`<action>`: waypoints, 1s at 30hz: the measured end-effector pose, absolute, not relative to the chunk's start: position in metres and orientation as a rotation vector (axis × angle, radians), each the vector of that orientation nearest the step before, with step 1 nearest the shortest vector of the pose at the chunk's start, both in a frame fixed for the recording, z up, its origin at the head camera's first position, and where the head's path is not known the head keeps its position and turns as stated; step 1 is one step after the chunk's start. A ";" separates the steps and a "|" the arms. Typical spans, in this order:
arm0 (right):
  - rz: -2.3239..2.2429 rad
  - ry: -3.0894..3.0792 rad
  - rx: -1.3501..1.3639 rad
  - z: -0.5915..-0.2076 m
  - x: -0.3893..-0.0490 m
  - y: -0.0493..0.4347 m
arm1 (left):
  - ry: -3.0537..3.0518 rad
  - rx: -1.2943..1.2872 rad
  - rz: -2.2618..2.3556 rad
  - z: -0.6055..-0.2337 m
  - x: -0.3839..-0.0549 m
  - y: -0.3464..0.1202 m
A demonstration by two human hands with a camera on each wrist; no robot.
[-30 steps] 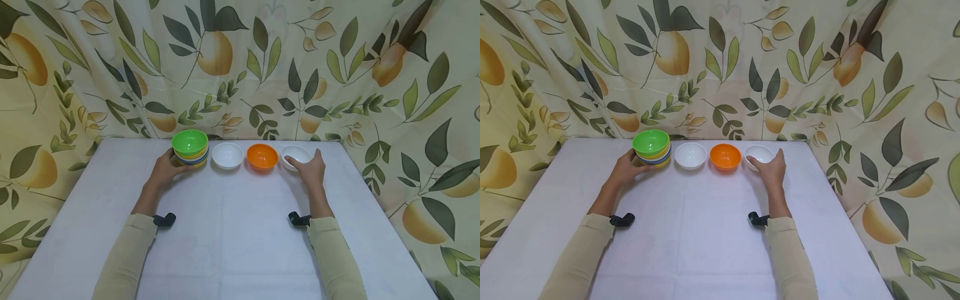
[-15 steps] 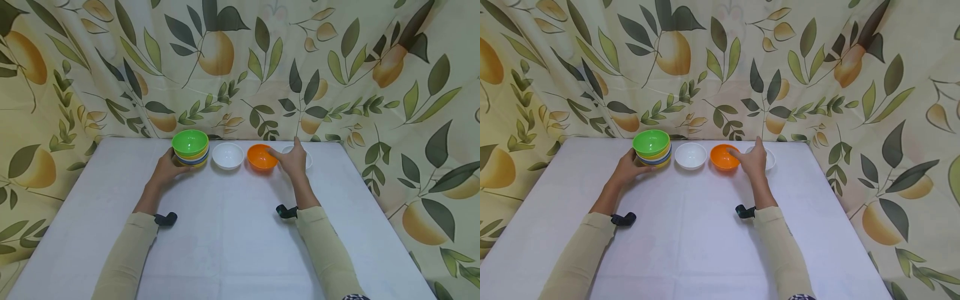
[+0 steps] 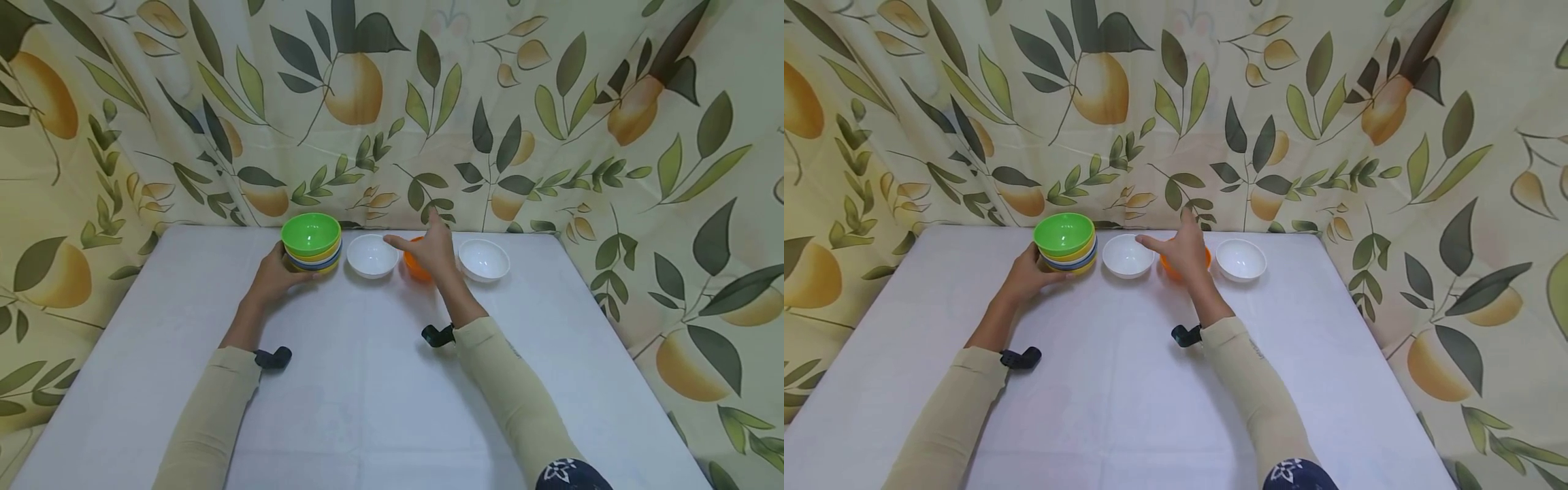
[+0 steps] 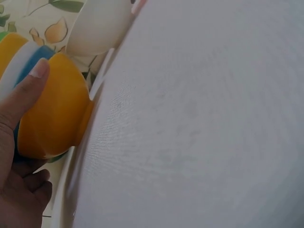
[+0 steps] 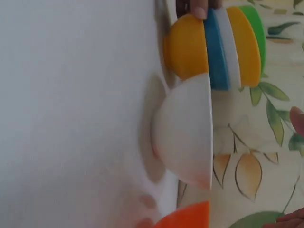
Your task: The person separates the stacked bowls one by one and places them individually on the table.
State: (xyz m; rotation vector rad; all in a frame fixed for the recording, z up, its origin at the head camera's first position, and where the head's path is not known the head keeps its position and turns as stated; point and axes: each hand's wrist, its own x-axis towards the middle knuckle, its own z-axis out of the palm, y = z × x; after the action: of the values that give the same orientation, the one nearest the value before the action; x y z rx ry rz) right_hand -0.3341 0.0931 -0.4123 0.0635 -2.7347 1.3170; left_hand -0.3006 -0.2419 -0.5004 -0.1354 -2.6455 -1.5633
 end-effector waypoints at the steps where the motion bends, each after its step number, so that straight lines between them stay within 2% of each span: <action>1: 1.320 -2.738 0.089 -0.412 -0.334 0.088 | -2.639 -0.136 -1.567 -0.500 -0.300 -0.242; 10: 1.220 -2.814 0.251 -0.418 -0.331 0.048 | -2.648 -0.132 -1.558 -0.503 -0.301 -0.241; 30: 1.260 -2.828 0.506 -0.402 -0.326 -0.010 | -2.660 -0.143 -1.532 -0.499 -0.299 -0.241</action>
State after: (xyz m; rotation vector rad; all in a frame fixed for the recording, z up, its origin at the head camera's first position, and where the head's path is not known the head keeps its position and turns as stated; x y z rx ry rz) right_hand -0.3263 -0.0104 -0.4019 0.5055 -2.8283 1.2602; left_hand -0.2994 -0.2409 -0.4994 -0.1427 -2.6598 -1.5322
